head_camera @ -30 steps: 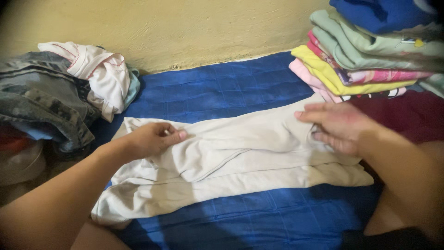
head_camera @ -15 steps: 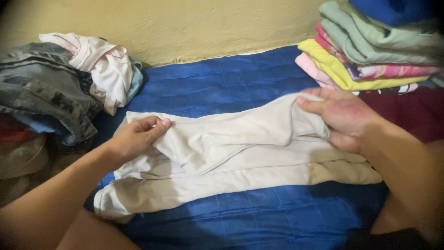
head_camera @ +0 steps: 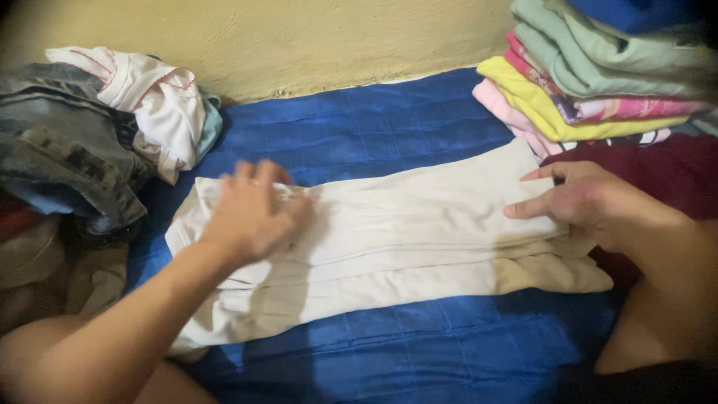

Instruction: The person sits on a bed and folds clean laundry. They first fold a light-colored buttoned shirt flat on the bed, then pick up a denim jacket, lay it out, align the sleeves and body, and fold it into a neat rectangle, placing folded garments beside stacks of already folded clothes.

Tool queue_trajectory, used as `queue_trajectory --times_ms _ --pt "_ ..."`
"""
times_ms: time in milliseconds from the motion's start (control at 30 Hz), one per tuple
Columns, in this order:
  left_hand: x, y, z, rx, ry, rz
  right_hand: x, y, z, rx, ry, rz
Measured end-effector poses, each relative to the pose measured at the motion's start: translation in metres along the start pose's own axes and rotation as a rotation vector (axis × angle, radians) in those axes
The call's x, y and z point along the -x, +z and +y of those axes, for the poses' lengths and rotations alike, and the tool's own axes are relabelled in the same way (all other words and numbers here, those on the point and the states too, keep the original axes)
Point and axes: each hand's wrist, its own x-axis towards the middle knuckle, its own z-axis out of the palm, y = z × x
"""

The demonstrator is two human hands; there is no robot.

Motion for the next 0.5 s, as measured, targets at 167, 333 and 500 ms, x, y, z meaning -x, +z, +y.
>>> queue_trajectory --times_ms 167,333,500 --pt "0.025 0.008 0.024 -0.132 0.162 -0.384 -0.018 0.008 0.010 -0.410 -0.382 0.055" --pt "0.044 0.025 0.023 -0.344 0.284 -0.200 -0.032 0.014 0.015 -0.192 -0.655 0.368" --pt "0.068 0.001 0.053 -0.344 -0.001 -0.491 -0.004 0.023 0.005 0.166 -0.652 0.568"
